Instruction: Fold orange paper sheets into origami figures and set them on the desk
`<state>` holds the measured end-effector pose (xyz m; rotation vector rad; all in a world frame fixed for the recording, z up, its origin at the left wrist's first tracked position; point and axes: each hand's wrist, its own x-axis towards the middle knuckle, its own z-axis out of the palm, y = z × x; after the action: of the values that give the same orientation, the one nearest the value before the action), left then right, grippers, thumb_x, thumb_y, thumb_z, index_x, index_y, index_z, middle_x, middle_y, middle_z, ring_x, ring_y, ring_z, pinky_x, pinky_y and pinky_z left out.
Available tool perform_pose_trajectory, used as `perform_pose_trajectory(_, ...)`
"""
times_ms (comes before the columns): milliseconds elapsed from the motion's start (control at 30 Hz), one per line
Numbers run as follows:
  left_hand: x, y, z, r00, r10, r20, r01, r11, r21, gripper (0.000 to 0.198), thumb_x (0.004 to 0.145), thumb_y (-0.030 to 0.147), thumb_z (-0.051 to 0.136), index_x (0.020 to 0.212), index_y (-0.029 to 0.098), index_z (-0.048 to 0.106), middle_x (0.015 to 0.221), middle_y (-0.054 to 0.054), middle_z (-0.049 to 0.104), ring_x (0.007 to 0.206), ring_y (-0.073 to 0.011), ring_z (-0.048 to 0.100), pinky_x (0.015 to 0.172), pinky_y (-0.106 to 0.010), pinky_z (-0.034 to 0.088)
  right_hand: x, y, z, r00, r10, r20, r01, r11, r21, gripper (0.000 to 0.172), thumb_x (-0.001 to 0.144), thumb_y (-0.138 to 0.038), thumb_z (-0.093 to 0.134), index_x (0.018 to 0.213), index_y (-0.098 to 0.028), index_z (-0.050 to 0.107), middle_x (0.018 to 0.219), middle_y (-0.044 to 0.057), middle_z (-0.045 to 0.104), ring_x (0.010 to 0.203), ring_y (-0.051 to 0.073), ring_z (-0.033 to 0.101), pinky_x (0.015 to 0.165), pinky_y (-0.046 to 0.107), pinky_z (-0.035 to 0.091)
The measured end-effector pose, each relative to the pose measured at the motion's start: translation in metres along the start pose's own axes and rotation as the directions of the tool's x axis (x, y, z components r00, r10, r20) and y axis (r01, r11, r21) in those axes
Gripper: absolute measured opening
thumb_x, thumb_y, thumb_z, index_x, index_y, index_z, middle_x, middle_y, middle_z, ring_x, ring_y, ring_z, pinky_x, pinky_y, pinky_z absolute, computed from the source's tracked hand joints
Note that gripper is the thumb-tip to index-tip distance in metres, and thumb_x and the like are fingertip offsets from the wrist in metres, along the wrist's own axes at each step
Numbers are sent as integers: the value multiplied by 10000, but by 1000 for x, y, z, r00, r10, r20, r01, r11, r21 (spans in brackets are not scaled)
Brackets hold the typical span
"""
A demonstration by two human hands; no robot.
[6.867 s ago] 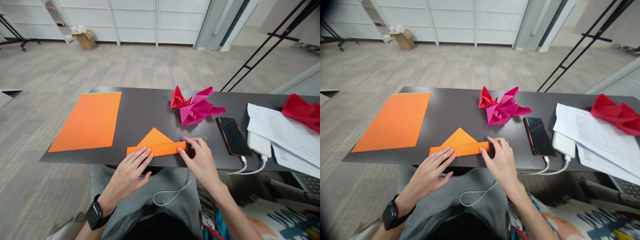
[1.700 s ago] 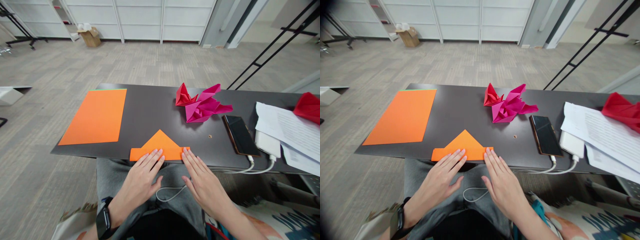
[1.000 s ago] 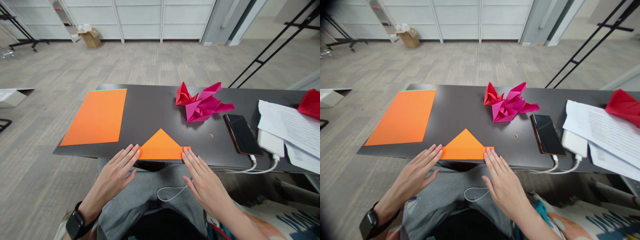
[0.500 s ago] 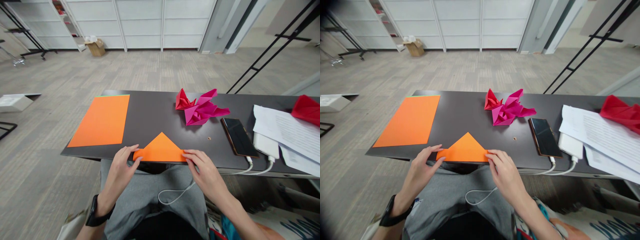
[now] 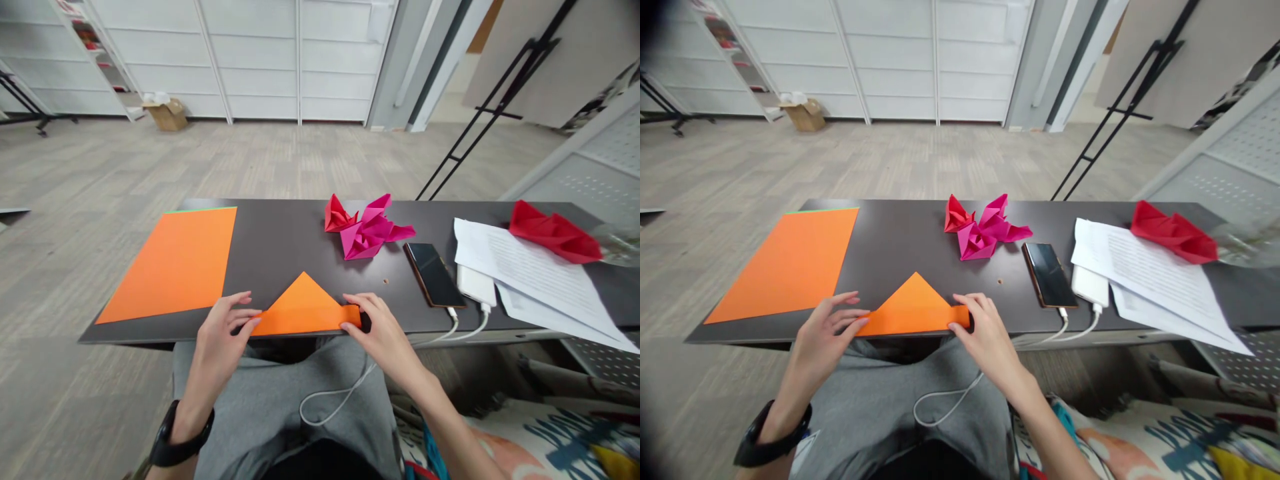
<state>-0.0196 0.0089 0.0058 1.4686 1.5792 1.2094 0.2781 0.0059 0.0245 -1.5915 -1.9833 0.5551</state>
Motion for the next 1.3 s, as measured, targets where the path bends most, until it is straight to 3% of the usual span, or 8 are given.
perform_pose_trajectory(100,-1,1,0,999,10,-49,-13,998,-58,373,802,338,715,1116,190,576,996,-52,666,824,-198,756,855,-389,631,2,1,1,999,28,-46,-27,999,36,392,855,-208,616,1246,-235,624,1173,83,647,1044,231,633,920,421,547)
perform_pose_trajectory(200,-2,6,0,996,12,-84,-20,995,-94,358,773,337,752,1053,184,588,947,-39,669,824,-209,763,879,-394,622,5,2,-1,994,51,-96,-41,994,101,325,868,-214,581,1186,-214,650,978,54,688,851,205,636,808,380,556)
perform_pose_trajectory(400,11,8,-2,994,-97,-51,85,976,-200,460,704,361,797,1053,175,562,1004,-52,657,828,-225,771,836,-372,632,17,8,-8,983,104,-148,-71,974,214,222,906,-369,566,864,-219,725,909,65,738,781,218,637,766,370,527)
perform_pose_trajectory(600,24,-2,-1,993,-117,25,120,962,-245,497,695,376,803,1079,179,557,1023,-45,636,850,-228,767,818,-374,630,25,20,4,981,102,-166,-65,974,215,274,925,-395,546,992,-206,734,929,72,733,777,219,618,765,367,504)
perform_pose_trajectory(767,27,-13,2,990,-136,29,139,944,-299,507,667,349,826,1067,188,559,1020,-27,622,846,-208,764,810,-327,619,26,27,14,983,58,-177,-31,988,150,233,939,-369,510,886,-226,687,951,69,709,865,235,606,818,376,472)
perform_pose_trajectory(1000,27,-16,0,990,-142,23,142,932,-332,500,663,323,842,1053,191,558,997,-6,613,821,-189,763,786,-297,614,27,28,17,973,147,-177,-114,976,183,258,935,-416,512,914,-235,695,930,64,719,846,245,618,799,372,473)
perform_pose_trajectory(1167,26,-15,3,998,-58,1,55,947,-318,386,715,284,811,995,182,566,933,-8,659,807,-168,755,791,-289,617,28,25,16,967,130,-221,-85,976,201,289,940,-445,515,885,-226,695,931,66,740,850,244,656,790,367,499)
perform_pose_trajectory(1300,25,-13,4,976,213,-53,-219,966,-140,207,868,224,688,1057,192,609,931,-33,711,877,-156,733,878,-315,600,27,23,12,953,-15,-302,68,984,163,232,979,-374,501,929,-227,673,948,59,745,842,219,686,770,347,527)
